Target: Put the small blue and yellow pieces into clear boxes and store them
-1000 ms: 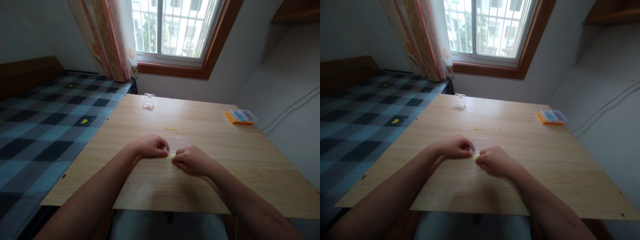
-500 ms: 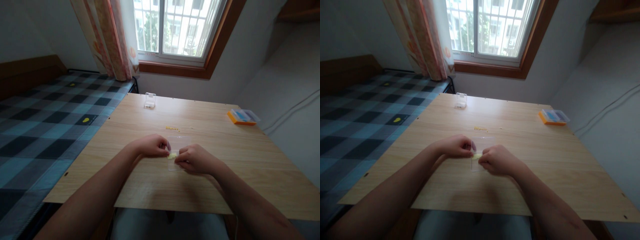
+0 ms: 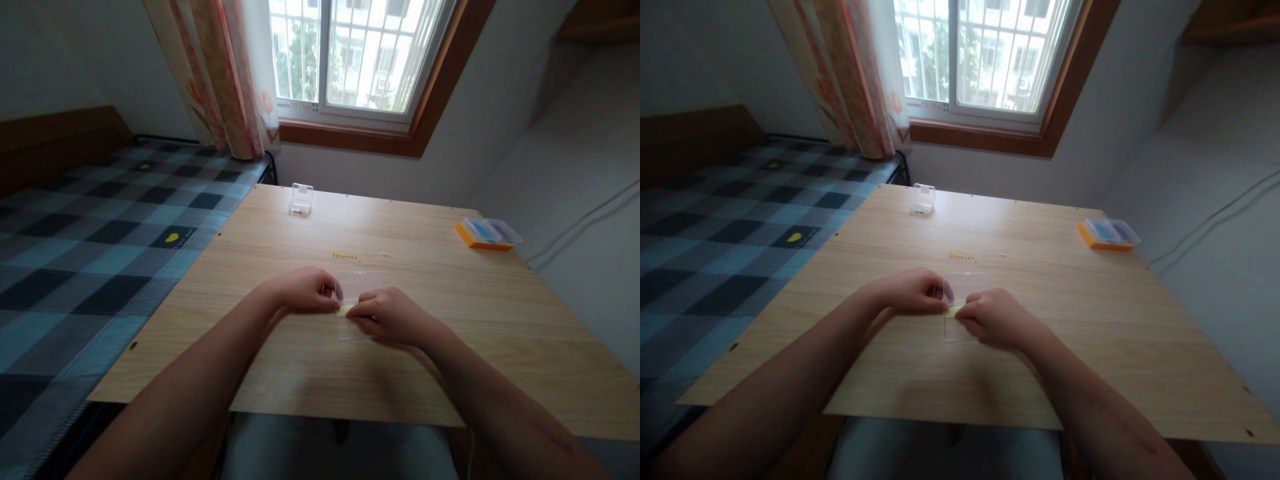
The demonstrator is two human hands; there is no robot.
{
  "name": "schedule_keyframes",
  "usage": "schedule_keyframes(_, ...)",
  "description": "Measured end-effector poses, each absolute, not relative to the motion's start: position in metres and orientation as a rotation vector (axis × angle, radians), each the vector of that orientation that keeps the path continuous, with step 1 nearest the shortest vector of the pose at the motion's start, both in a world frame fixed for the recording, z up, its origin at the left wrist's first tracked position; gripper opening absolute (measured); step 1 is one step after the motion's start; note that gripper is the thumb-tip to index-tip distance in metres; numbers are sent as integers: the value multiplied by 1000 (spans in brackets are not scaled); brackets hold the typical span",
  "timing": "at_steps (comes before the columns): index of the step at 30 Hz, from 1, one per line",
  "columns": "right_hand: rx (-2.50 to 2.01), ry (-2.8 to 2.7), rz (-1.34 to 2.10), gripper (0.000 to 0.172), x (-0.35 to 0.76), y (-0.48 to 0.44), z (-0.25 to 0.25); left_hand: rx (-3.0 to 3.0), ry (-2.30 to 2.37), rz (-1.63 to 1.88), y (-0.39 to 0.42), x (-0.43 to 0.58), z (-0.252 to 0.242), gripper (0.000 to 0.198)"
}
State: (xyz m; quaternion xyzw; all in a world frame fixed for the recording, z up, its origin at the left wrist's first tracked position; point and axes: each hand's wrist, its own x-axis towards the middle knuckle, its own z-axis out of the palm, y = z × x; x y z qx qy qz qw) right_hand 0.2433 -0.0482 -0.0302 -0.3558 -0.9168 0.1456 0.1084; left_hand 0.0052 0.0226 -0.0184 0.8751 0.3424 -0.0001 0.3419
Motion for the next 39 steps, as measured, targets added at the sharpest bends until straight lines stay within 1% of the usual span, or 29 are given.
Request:
schedule_keyframes(16, -1043, -2700, 460, 22, 246, -48, -29, 2266, 887, 17, 23, 4, -20, 32)
schedule_keyframes(30, -1054, -2729, 391, 21, 242, -50, -29, 2260, 891, 7, 21, 5, -17, 31)
schedule_keyframes(39, -1092, -2697, 490, 22, 244, -49, -25, 2241, 889, 18, 22, 4, -19, 31)
